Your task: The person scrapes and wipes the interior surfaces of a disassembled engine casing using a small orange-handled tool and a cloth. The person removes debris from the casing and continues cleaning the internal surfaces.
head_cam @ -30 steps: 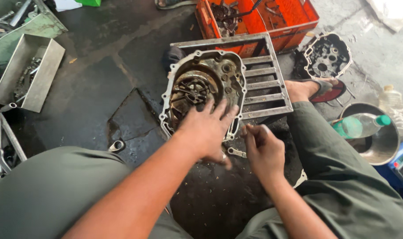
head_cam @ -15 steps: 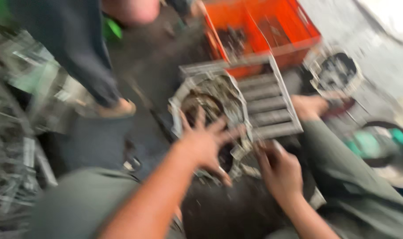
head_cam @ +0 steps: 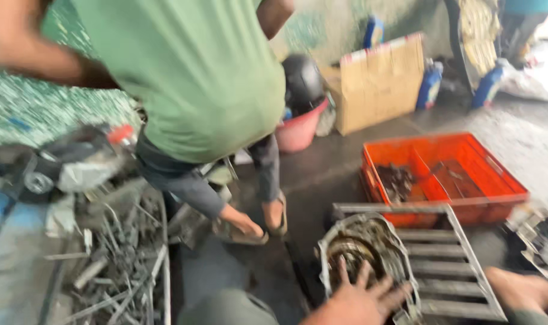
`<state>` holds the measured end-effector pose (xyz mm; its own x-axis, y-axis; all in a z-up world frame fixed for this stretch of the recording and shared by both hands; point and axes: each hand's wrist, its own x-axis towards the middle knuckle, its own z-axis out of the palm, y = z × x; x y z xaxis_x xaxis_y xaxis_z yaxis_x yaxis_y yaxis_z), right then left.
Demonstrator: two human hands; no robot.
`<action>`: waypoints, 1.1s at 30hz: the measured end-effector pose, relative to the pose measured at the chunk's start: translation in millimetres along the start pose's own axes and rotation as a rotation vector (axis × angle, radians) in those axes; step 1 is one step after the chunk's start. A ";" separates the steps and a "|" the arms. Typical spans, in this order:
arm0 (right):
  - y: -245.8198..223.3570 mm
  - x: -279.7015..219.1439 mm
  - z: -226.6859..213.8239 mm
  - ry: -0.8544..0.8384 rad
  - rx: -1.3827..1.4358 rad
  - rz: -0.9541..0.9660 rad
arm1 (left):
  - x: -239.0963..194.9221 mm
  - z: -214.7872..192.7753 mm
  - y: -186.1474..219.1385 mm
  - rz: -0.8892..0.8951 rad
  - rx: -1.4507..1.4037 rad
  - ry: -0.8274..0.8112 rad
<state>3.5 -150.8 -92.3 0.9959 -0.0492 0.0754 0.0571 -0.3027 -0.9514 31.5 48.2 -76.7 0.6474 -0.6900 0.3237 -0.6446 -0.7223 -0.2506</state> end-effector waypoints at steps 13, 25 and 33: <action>-46.4 -54.0 -27.5 0.128 -0.252 0.027 | 25.1 -121.4 9.6 -0.242 -0.419 -0.808; -63.2 -54.7 -20.8 0.095 -0.354 0.081 | 26.4 -116.0 8.8 -0.249 -0.445 -0.782; -62.8 -55.0 -29.5 0.116 -0.386 0.040 | 26.2 -115.6 8.6 -0.242 -0.434 -0.785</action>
<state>-56.9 -157.2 -27.9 0.9811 -0.1685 0.0950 -0.0337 -0.6324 -0.7739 -4.1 29.2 35.1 0.7716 -0.4711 -0.4275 -0.4495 -0.8793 0.1577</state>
